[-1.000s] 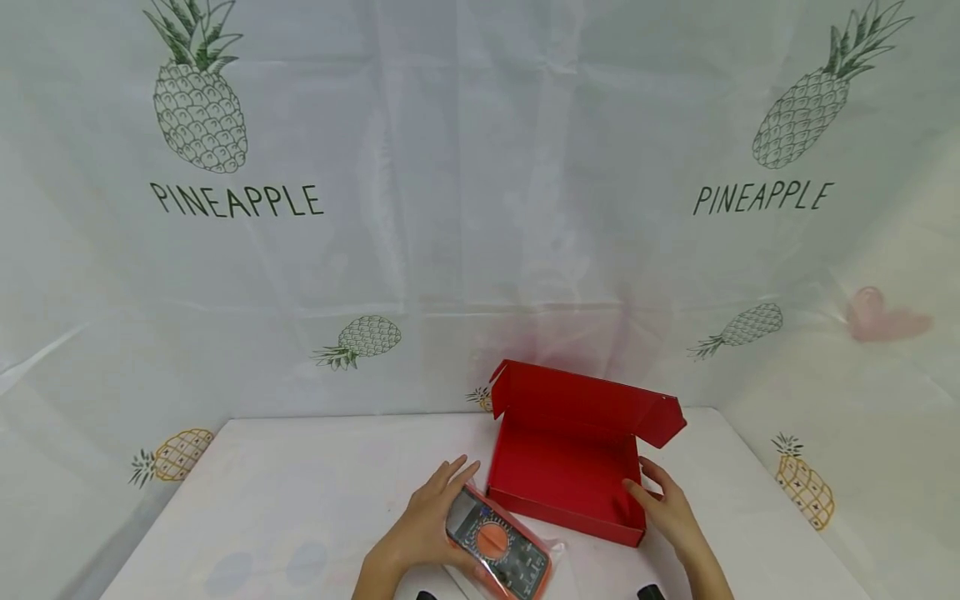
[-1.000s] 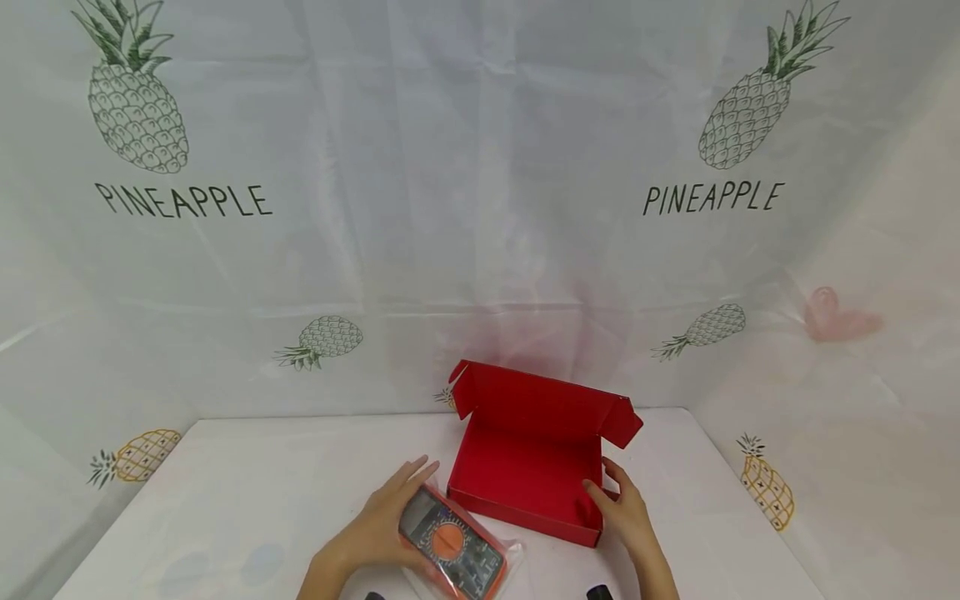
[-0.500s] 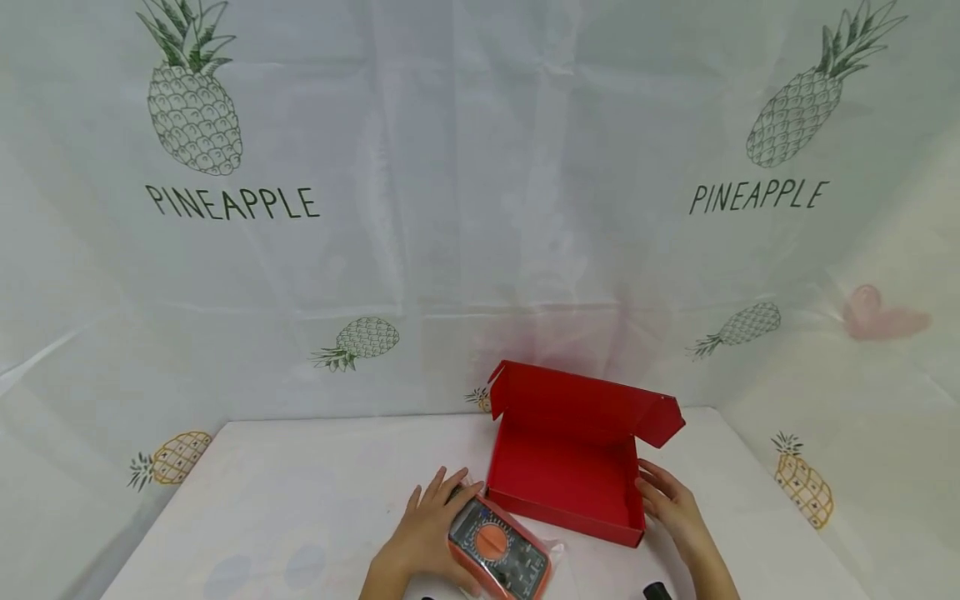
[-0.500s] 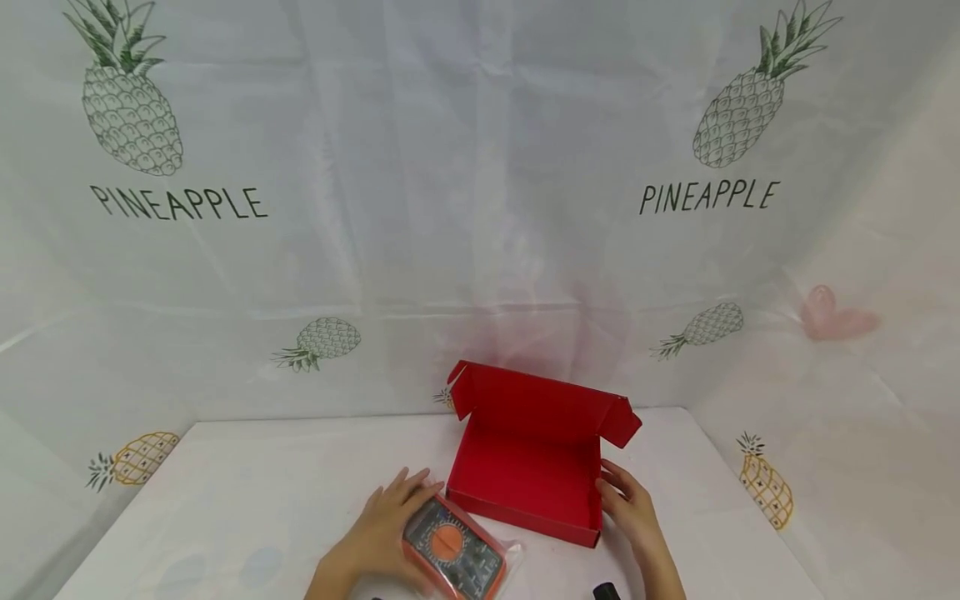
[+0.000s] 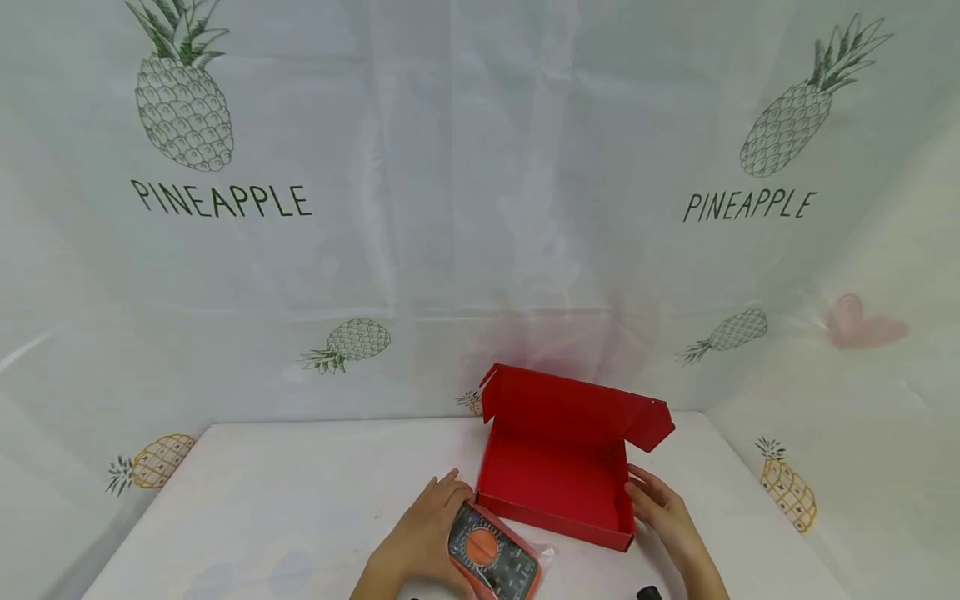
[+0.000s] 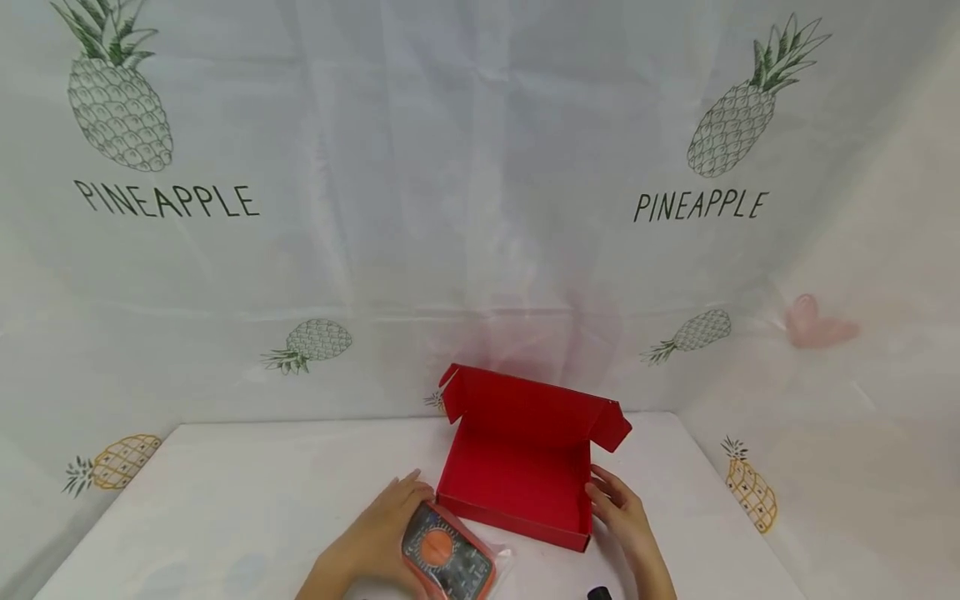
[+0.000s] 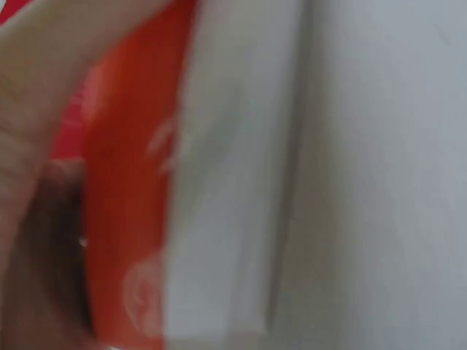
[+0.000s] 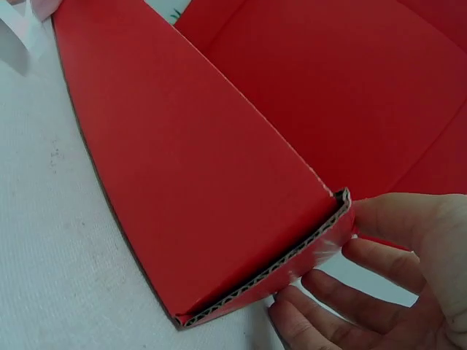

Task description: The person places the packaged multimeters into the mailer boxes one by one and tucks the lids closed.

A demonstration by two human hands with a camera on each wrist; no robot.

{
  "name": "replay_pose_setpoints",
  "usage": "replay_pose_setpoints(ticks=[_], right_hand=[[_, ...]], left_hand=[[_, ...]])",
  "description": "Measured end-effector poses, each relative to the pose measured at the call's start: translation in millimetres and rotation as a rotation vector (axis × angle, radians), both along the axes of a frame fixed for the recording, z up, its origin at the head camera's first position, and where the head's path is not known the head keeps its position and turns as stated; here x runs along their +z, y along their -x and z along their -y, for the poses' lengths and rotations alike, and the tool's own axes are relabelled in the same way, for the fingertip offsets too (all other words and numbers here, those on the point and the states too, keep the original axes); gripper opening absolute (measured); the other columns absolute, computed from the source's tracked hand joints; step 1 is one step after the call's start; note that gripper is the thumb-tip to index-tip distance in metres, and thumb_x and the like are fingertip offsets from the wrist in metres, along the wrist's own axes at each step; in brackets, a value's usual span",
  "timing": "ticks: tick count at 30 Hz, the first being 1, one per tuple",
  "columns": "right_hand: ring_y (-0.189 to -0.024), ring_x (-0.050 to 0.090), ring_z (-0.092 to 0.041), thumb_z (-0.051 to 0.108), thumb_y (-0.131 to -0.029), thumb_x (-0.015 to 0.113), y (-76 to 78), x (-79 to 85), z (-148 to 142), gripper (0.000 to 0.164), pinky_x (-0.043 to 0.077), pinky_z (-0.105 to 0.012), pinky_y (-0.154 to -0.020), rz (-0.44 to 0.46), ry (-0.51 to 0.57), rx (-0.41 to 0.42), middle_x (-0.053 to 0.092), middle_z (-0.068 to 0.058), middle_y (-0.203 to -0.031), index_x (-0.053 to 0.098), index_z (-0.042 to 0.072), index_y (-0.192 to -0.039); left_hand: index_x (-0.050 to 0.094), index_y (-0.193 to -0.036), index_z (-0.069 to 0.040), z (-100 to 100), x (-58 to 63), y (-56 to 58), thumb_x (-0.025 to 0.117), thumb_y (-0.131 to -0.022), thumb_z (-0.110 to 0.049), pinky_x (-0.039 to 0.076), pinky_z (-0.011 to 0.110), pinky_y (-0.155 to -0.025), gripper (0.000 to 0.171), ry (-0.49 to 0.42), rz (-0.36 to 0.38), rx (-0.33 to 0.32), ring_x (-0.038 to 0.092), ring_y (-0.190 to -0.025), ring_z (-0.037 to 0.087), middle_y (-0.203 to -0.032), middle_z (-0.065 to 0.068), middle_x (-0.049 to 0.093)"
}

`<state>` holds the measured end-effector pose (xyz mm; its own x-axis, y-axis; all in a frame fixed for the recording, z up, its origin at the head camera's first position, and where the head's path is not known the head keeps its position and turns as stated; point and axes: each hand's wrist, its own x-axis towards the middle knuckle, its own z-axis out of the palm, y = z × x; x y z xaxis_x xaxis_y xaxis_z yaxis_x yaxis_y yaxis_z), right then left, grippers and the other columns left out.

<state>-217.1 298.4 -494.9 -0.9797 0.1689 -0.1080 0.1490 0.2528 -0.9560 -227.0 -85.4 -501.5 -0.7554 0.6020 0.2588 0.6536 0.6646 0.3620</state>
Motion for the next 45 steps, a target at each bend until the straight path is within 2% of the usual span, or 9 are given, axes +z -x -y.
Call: replay_pose_setpoints(ticks=[5, 9, 14, 18, 21, 24, 28, 37, 45], right_hand=[[-0.115, 0.059, -0.028, 0.03, -0.099, 0.056, 0.2, -3.4, -4, 0.059, 0.056, -0.037, -0.088, 0.01, 0.01, -0.008, 0.044, -0.029, -0.143, 0.038, 0.0, -0.146], [-0.118, 0.058, -0.028, 0.034, -0.098, 0.058, 1.0, -7.4, -5, 0.061, 0.055, -0.037, -0.09, 0.029, 0.025, -0.022, 0.045, -0.026, -0.143, 0.039, 0.001, -0.146], [-0.112, 0.061, -0.02, 0.035, -0.097, 0.059, 1.8, -11.0, -6, 0.061, 0.055, -0.034, -0.088, 0.023, 0.031, -0.044, 0.046, -0.025, -0.143, 0.043, 0.0, -0.144], [-0.099, 0.063, -0.005, 0.026, -0.098, 0.059, 4.8, -14.0, -2, 0.052, 0.057, -0.025, -0.079, -0.122, -0.001, -0.054, 0.05, -0.026, -0.139, 0.047, -0.001, -0.14], [-0.092, 0.062, 0.001, 0.019, -0.098, 0.059, 6.4, -17.1, 2, 0.047, 0.055, -0.021, -0.075, -0.246, -0.046, -0.055, 0.052, -0.028, -0.135, 0.048, -0.001, -0.139], [-0.09, 0.061, 0.003, 0.018, -0.099, 0.058, 5.7, -20.4, 4, 0.045, 0.055, -0.02, -0.074, -0.293, -0.061, -0.064, 0.053, -0.028, -0.133, 0.049, -0.001, -0.138], [-0.091, 0.061, 0.004, 0.019, -0.098, 0.059, 4.7, -24.0, 3, 0.046, 0.055, -0.02, -0.075, -0.282, -0.049, -0.079, 0.053, -0.027, -0.135, 0.049, 0.0, -0.139], [-0.094, 0.06, 0.004, 0.029, -0.098, 0.06, 5.6, -29.5, 3, 0.051, 0.053, -0.019, -0.077, -0.186, -0.036, -0.124, 0.051, -0.023, -0.139, 0.048, 0.005, -0.141], [-0.093, 0.06, 0.005, 0.028, -0.098, 0.059, 8.6, -33.2, -1, 0.049, 0.053, -0.019, -0.078, -0.219, -0.039, -0.105, 0.052, -0.023, -0.138, 0.05, 0.006, -0.14]], left_hand=[[0.052, -0.124, -0.024, 0, -5.4, 8.0, 0.072, -0.048, -0.085, 0.043, 0.049, -0.102, 0.099, 0.011, -0.061, -0.058, 0.043, -0.129, 0.021, -0.121, -0.01, 0.051], [0.053, -0.129, -0.035, 1, -5.5, 10.6, 0.072, -0.05, -0.084, 0.044, 0.041, -0.089, 0.095, 0.03, -0.034, -0.092, 0.041, -0.117, 0.011, -0.118, -0.012, 0.046], [0.05, -0.132, -0.041, 1, -4.1, 12.9, 0.074, -0.051, -0.082, 0.041, 0.031, -0.078, 0.093, 0.042, 0.023, -0.109, 0.038, -0.116, 0.01, -0.12, -0.012, 0.046], [0.052, -0.13, -0.04, 2, -3.8, 13.0, 0.074, -0.052, -0.081, 0.041, 0.03, -0.075, 0.091, 0.031, 0.039, -0.104, 0.039, -0.115, 0.011, -0.118, -0.012, 0.048], [0.053, -0.128, -0.039, 2, -3.8, 12.7, 0.074, -0.052, -0.081, 0.043, 0.03, -0.074, 0.09, 0.02, 0.039, -0.099, 0.039, -0.113, 0.01, -0.116, -0.012, 0.048], [0.054, -0.127, -0.039, 1, -3.7, 12.6, 0.074, -0.052, -0.081, 0.045, 0.031, -0.074, 0.088, 0.018, 0.051, -0.096, 0.039, -0.112, 0.01, -0.115, -0.012, 0.049], [0.054, -0.127, -0.042, 1, -5.2, 13.4, 0.072, -0.054, -0.08, 0.047, 0.033, -0.077, 0.085, 0.023, 0.065, -0.096, 0.039, -0.112, 0.011, -0.115, -0.012, 0.05], [0.055, -0.127, -0.043, 4, -9.8, 15.7, 0.067, -0.054, -0.086, 0.048, 0.035, -0.081, 0.086, 0.031, 0.032, -0.103, 0.039, -0.113, 0.011, -0.115, -0.012, 0.05], [0.058, -0.125, -0.039, 3, -5.2, 14.6, 0.07, -0.054, -0.083, 0.049, 0.039, -0.085, 0.085, 0.029, 0.046, -0.095, 0.039, -0.113, 0.013, -0.113, -0.012, 0.051]])
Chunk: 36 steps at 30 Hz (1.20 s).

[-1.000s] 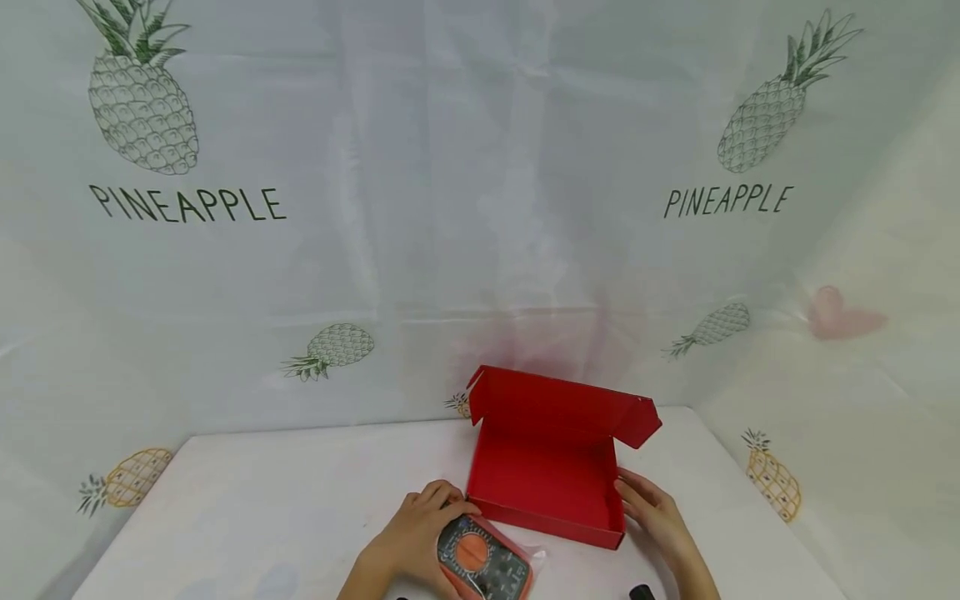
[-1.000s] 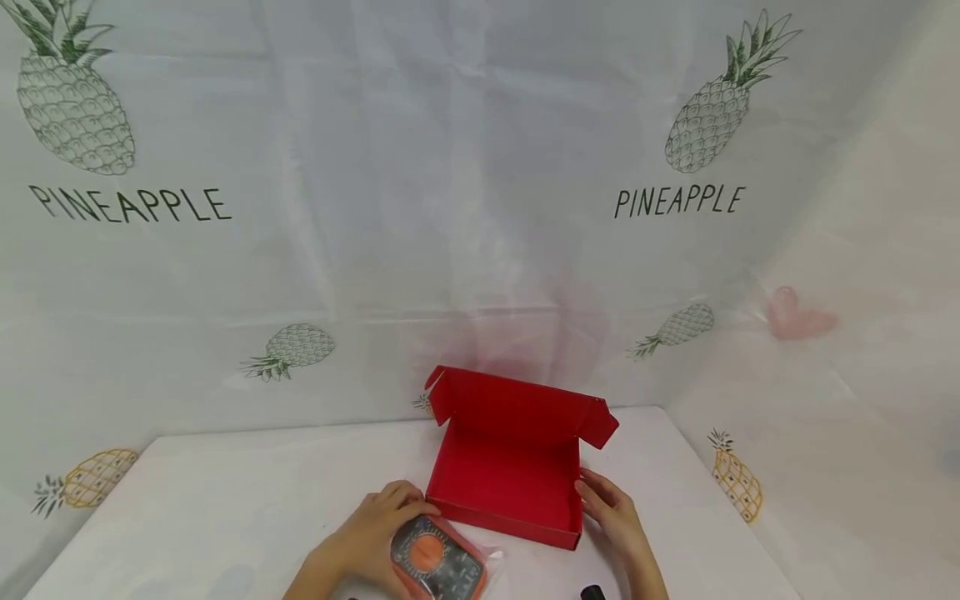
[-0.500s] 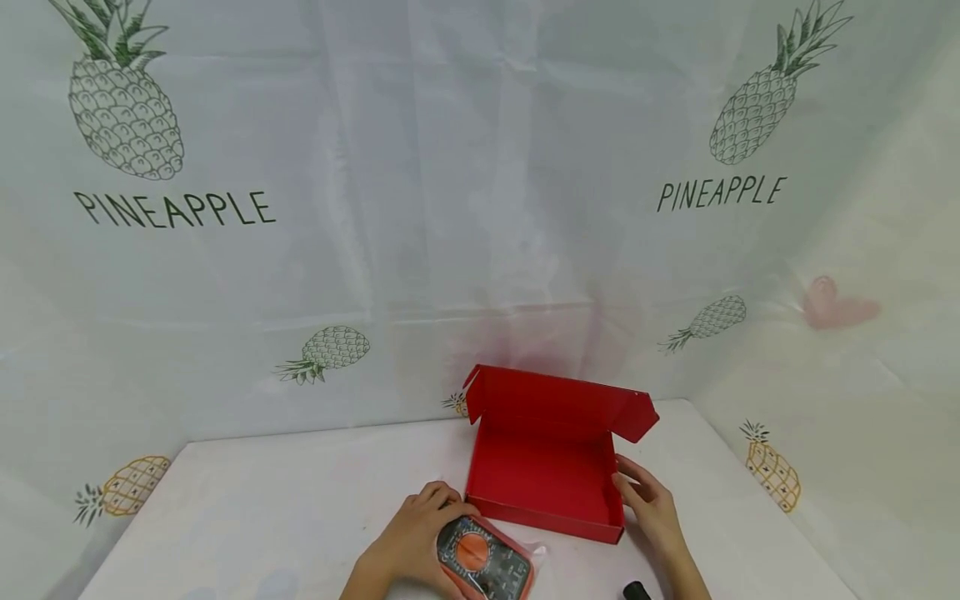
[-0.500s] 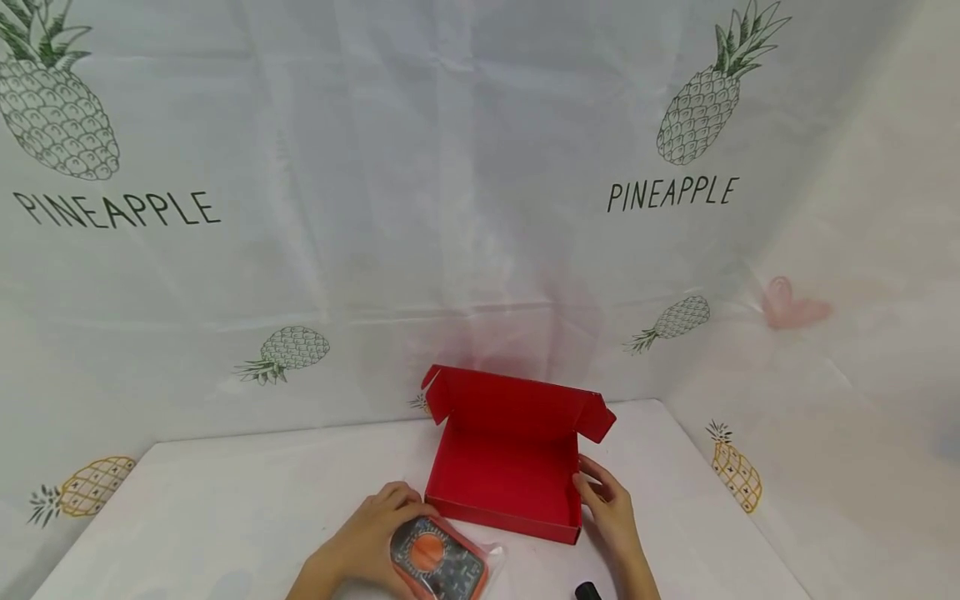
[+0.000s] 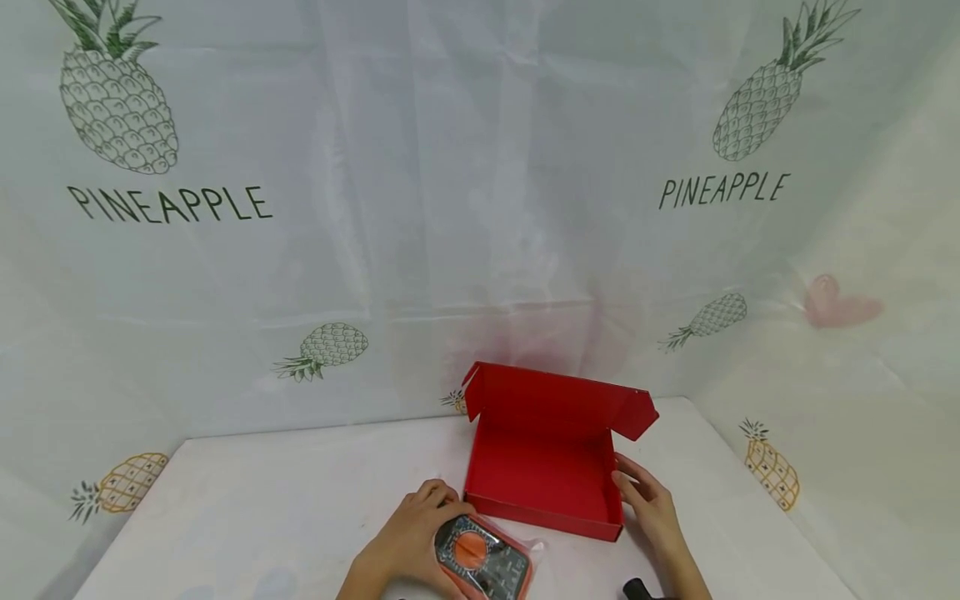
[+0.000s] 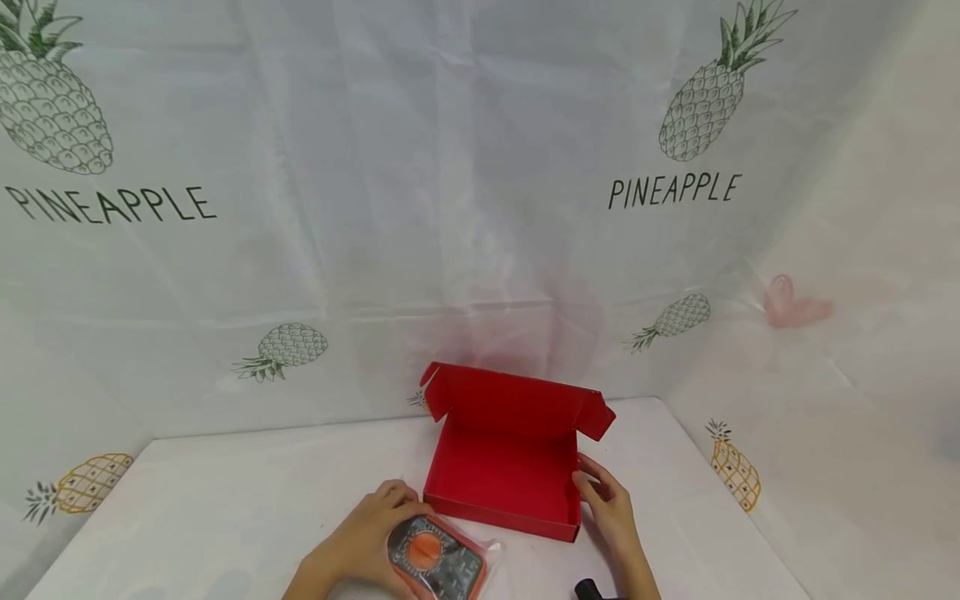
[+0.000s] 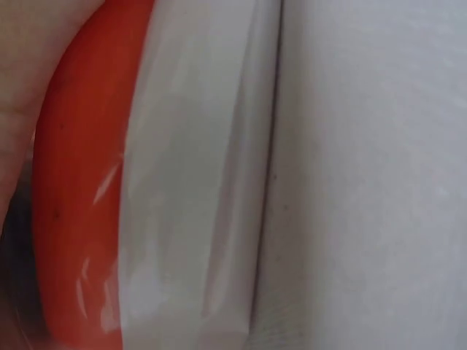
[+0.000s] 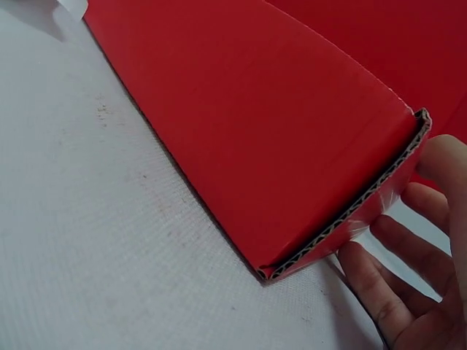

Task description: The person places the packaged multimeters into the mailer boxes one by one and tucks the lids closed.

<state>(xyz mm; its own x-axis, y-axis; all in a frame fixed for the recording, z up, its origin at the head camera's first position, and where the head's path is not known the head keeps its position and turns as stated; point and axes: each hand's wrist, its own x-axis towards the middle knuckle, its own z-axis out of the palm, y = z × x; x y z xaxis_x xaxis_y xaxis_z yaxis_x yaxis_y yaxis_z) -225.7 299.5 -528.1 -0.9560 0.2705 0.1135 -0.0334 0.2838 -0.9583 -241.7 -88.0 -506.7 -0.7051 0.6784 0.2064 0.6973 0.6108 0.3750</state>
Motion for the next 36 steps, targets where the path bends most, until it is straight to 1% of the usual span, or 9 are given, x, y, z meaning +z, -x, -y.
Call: replay_pose_setpoints(ticks=[6, 10, 13, 18, 20, 24, 29, 33, 36], right_hand=[[-0.092, 0.06, 0.006, 0.028, -0.098, 0.059, 0.9, -1.7, -2, 0.049, 0.053, -0.019, -0.077, -0.015, -0.018, 0.003, 0.053, -0.024, -0.137, 0.05, 0.005, -0.14], [-0.092, 0.059, 0.006, 0.028, -0.098, 0.059, 1.4, -2.3, -1, 0.048, 0.054, -0.019, -0.077, -0.012, -0.018, -0.004, 0.053, -0.024, -0.136, 0.05, 0.006, -0.14], [-0.092, 0.059, 0.007, 0.03, -0.098, 0.059, 1.5, -2.2, -1, 0.049, 0.053, -0.018, -0.078, -0.004, -0.017, -0.006, 0.053, -0.023, -0.137, 0.05, 0.006, -0.14], [-0.093, 0.06, 0.005, 0.03, -0.097, 0.06, 1.8, -0.4, 1, 0.051, 0.053, -0.019, -0.078, -0.015, -0.02, -0.005, 0.053, -0.023, -0.137, 0.049, 0.006, -0.141], [-0.093, 0.06, 0.005, 0.031, -0.098, 0.059, 1.5, 0.4, 1, 0.051, 0.053, -0.019, -0.078, -0.008, -0.021, -0.009, 0.053, -0.023, -0.137, 0.049, 0.005, -0.141], [-0.094, 0.058, 0.007, 0.034, -0.097, 0.059, 0.9, 1.0, 1, 0.053, 0.053, -0.018, -0.079, 0.033, -0.013, -0.01, 0.052, -0.022, -0.139, 0.048, 0.008, -0.142], [-0.095, 0.058, 0.007, 0.036, -0.097, 0.059, 0.6, 1.4, 0, 0.055, 0.052, -0.018, -0.08, 0.047, -0.02, -0.003, 0.051, -0.021, -0.141, 0.047, 0.009, -0.143], [-0.095, 0.058, 0.007, 0.036, -0.097, 0.059, 0.4, 1.3, 0, 0.055, 0.052, -0.018, -0.08, 0.044, -0.02, -0.001, 0.051, -0.021, -0.14, 0.047, 0.009, -0.143], [-0.095, 0.058, 0.007, 0.035, -0.097, 0.06, -0.1, 1.2, 0, 0.054, 0.052, -0.018, -0.08, 0.037, -0.016, -0.001, 0.052, -0.021, -0.139, 0.047, 0.008, -0.143]], left_hand=[[0.058, -0.124, -0.038, 0, -0.9, 0.3, 0.069, -0.054, -0.085, 0.049, 0.038, -0.085, 0.086, -0.007, -0.026, -0.001, 0.039, -0.113, 0.013, -0.112, -0.012, 0.051], [0.058, -0.124, -0.039, 1, -2.0, 0.8, 0.067, -0.053, -0.087, 0.049, 0.038, -0.084, 0.086, -0.007, -0.014, 0.005, 0.039, -0.114, 0.012, -0.113, -0.012, 0.051], [0.057, -0.123, -0.041, 1, -0.9, 0.4, 0.066, -0.053, -0.087, 0.05, 0.036, -0.082, 0.084, -0.011, -0.01, -0.001, 0.039, -0.113, 0.011, -0.113, -0.013, 0.051], [0.058, -0.121, -0.04, 0, 1.3, -0.5, 0.066, -0.055, -0.086, 0.05, 0.033, -0.081, 0.081, -0.026, -0.037, -0.02, 0.039, -0.111, 0.01, -0.111, -0.014, 0.051], [0.058, -0.121, -0.039, 0, 1.4, -0.9, 0.067, -0.056, -0.085, 0.05, 0.033, -0.081, 0.08, -0.031, -0.036, -0.025, 0.04, -0.111, 0.01, -0.111, -0.013, 0.051], [0.058, -0.121, -0.039, -2, 2.1, -2.7, 0.066, -0.059, -0.083, 0.051, 0.029, -0.078, 0.077, -0.031, -0.014, -0.036, 0.041, -0.11, 0.01, -0.112, -0.012, 0.053], [0.058, -0.122, -0.039, -4, 3.9, -4.2, 0.065, -0.06, -0.083, 0.052, 0.029, -0.078, 0.076, -0.009, 0.006, -0.019, 0.04, -0.11, 0.01, -0.113, -0.012, 0.053], [0.059, -0.122, -0.039, -3, 6.8, -5.3, 0.065, -0.058, -0.083, 0.052, 0.03, -0.08, 0.078, 0.012, -0.005, 0.001, 0.04, -0.111, 0.011, -0.112, -0.012, 0.053], [0.059, -0.122, -0.039, -2, 9.7, -6.0, 0.064, -0.058, -0.085, 0.052, 0.031, -0.08, 0.079, 0.015, -0.029, 0.003, 0.04, -0.111, 0.011, -0.112, -0.012, 0.053]])
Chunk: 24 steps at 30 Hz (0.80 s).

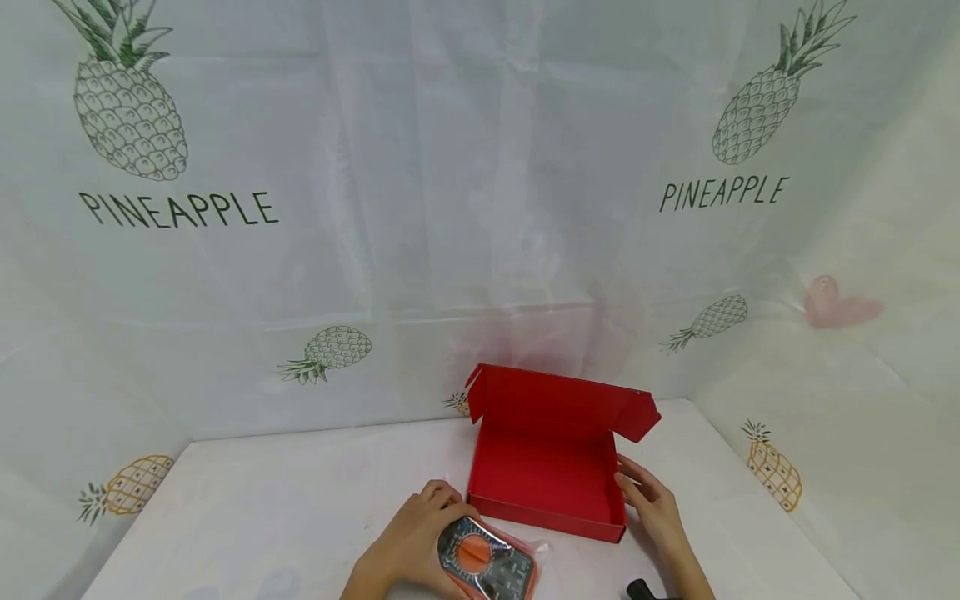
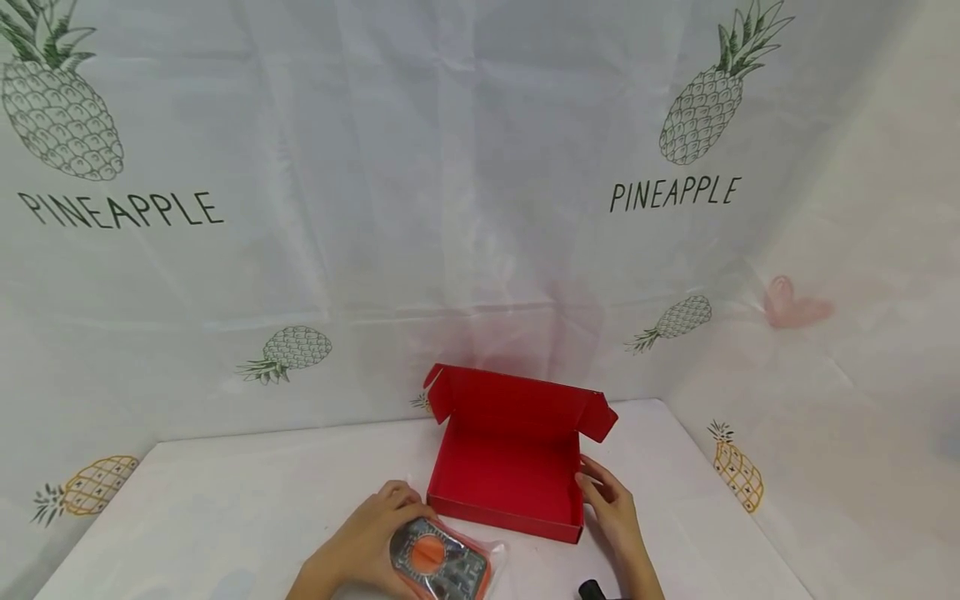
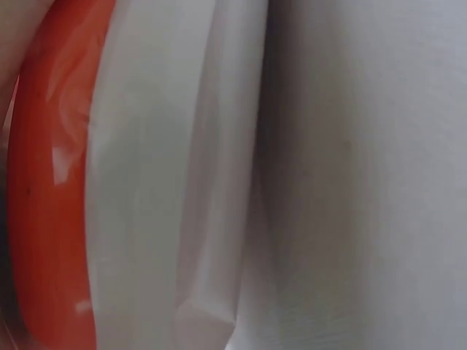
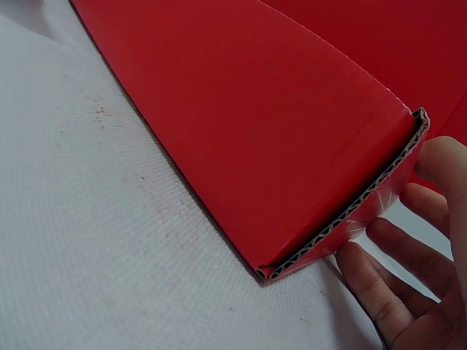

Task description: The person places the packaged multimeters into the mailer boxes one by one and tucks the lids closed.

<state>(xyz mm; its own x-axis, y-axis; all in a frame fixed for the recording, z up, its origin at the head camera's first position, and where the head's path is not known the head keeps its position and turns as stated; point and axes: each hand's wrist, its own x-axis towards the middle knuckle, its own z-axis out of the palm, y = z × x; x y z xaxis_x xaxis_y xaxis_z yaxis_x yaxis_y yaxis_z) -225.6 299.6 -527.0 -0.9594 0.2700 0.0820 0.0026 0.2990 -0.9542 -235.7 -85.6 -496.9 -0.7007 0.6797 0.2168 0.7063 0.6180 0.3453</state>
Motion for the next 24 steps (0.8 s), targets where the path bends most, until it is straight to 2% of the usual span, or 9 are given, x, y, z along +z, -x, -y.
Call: replay_pose_setpoints(ticks=[10, 19, 24], right_hand=[[-0.094, 0.059, 0.006, 0.035, -0.097, 0.06, 1.3, -1.2, 0, 0.055, 0.053, -0.019, -0.079, -0.004, 0.01, -0.002, 0.052, -0.021, -0.139, 0.047, 0.008, -0.143], [-0.094, 0.057, 0.009, 0.033, -0.098, 0.059, 0.1, -0.1, 0, 0.053, 0.053, -0.018, -0.079, -0.006, 0.012, 0.004, 0.052, -0.022, -0.138, 0.047, 0.006, -0.143], [-0.095, 0.056, 0.011, 0.034, -0.097, 0.059, -0.9, 1.4, 1, 0.055, 0.052, -0.017, -0.08, 0.007, 0.006, 0.005, 0.051, -0.022, -0.139, 0.047, 0.007, -0.143]], left_hand=[[0.058, -0.122, -0.039, 1, 12.8, -3.8, 0.06, -0.057, -0.088, 0.052, 0.032, -0.084, 0.081, 0.005, -0.046, 0.014, 0.041, -0.113, 0.012, -0.112, -0.012, 0.053], [0.059, -0.121, -0.037, 1, 18.8, -7.9, 0.064, -0.057, -0.086, 0.051, 0.029, -0.081, 0.081, -0.047, -0.165, -0.004, 0.042, -0.111, 0.012, -0.11, -0.012, 0.053], [0.059, -0.121, -0.037, 1, 21.5, -10.5, 0.064, -0.058, -0.086, 0.051, 0.03, -0.081, 0.081, -0.061, -0.202, 0.002, 0.043, -0.112, 0.012, -0.11, -0.011, 0.054]])
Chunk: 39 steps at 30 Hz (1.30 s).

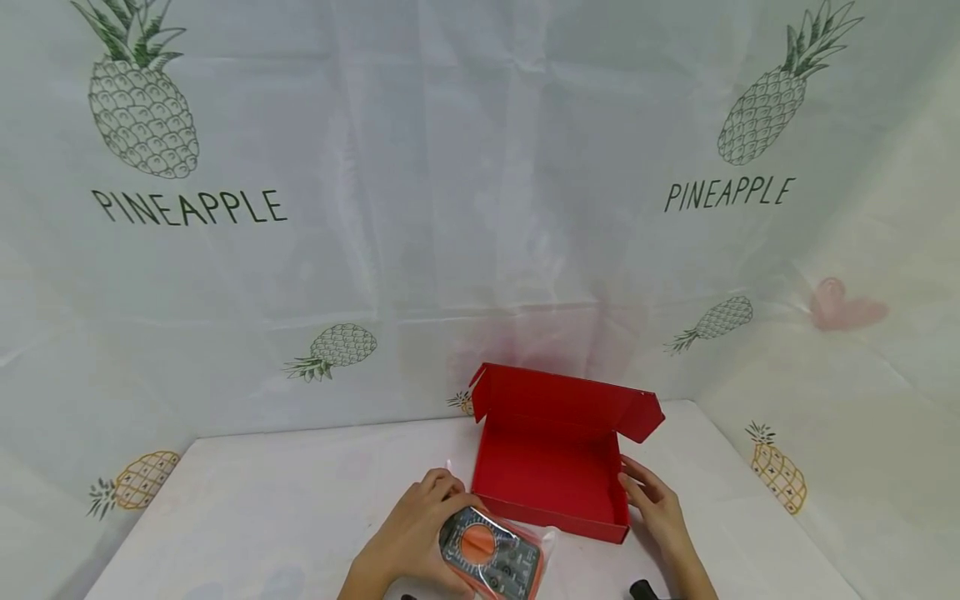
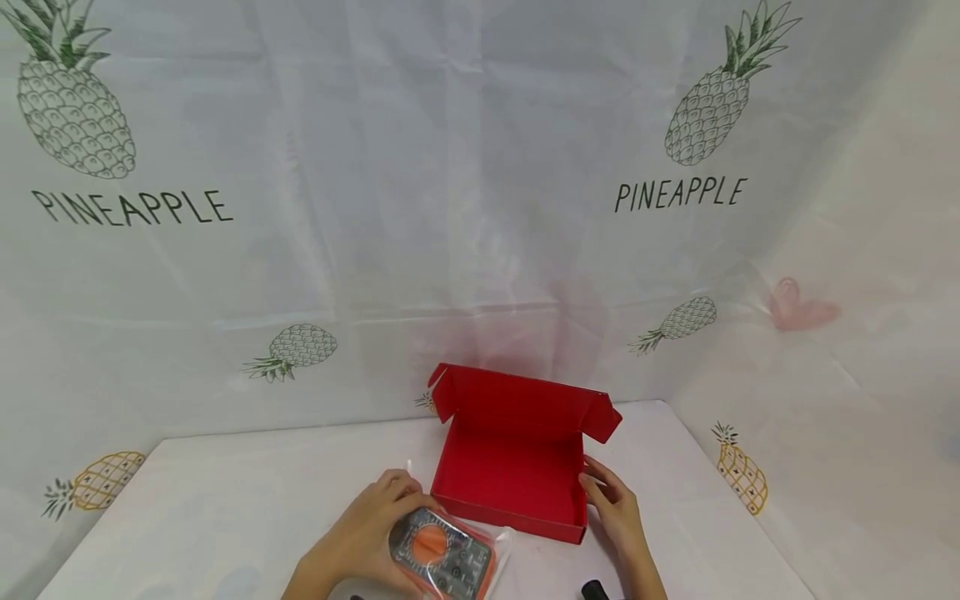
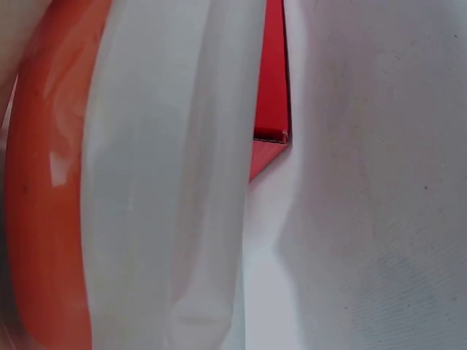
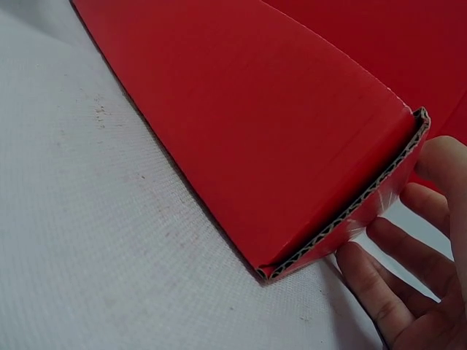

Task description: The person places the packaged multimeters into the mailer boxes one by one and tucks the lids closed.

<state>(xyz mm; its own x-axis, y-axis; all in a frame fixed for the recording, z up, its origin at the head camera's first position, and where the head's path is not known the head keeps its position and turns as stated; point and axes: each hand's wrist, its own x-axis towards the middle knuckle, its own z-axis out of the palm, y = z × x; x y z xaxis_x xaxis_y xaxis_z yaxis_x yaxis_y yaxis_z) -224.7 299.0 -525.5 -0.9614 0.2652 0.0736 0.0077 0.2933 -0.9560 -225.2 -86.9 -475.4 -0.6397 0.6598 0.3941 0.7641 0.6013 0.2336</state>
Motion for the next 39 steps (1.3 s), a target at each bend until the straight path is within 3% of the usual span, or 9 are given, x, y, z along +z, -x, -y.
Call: replay_pose_setpoints(ticks=[13, 21, 31, 39], right_hand=[[-0.094, 0.057, 0.011, 0.03, -0.099, 0.058, 0.5, -4.5, 0, 0.051, 0.053, -0.018, -0.078, -0.044, 0.001, 0.009, 0.052, -0.024, -0.137, 0.048, 0.004, -0.141], [-0.094, 0.057, 0.011, 0.027, -0.099, 0.057, 0.5, -2.7, 0, 0.05, 0.053, -0.018, -0.077, -0.057, 0.016, 0.016, 0.052, -0.027, -0.136, 0.048, 0.001, -0.141], [-0.095, 0.058, 0.01, 0.027, -0.1, 0.057, 1.5, -2.3, -3, 0.048, 0.054, -0.018, -0.078, -0.066, 0.002, 0.011, 0.053, -0.024, -0.135, 0.048, 0.002, -0.141], [-0.095, 0.057, 0.01, 0.027, -0.1, 0.056, -1.0, 0.7, -3, 0.052, 0.052, -0.017, -0.079, -0.045, 0.032, 0.032, 0.049, -0.026, -0.14, 0.044, 0.002, -0.144]], left_hand=[[0.058, -0.12, -0.033, -6, 6.2, -0.7, 0.07, -0.056, -0.082, 0.052, 0.034, -0.087, 0.081, -0.027, -0.046, 0.041, 0.042, -0.111, 0.012, -0.109, -0.01, 0.053], [0.059, -0.119, -0.033, -12, 8.2, -0.1, 0.07, -0.057, -0.082, 0.052, 0.033, -0.083, 0.08, -0.043, -0.07, 0.046, 0.042, -0.111, 0.012, -0.109, -0.009, 0.054], [0.058, -0.121, -0.035, -27, 10.9, 2.3, 0.071, -0.056, -0.081, 0.051, 0.031, -0.082, 0.08, -0.054, -0.07, 0.039, 0.042, -0.112, 0.012, -0.113, -0.008, 0.054], [0.057, -0.122, -0.037, -28, 6.6, 5.5, 0.066, -0.057, -0.085, 0.052, 0.032, -0.084, 0.081, -0.06, -0.037, 0.068, 0.042, -0.113, 0.012, -0.114, -0.009, 0.053]])
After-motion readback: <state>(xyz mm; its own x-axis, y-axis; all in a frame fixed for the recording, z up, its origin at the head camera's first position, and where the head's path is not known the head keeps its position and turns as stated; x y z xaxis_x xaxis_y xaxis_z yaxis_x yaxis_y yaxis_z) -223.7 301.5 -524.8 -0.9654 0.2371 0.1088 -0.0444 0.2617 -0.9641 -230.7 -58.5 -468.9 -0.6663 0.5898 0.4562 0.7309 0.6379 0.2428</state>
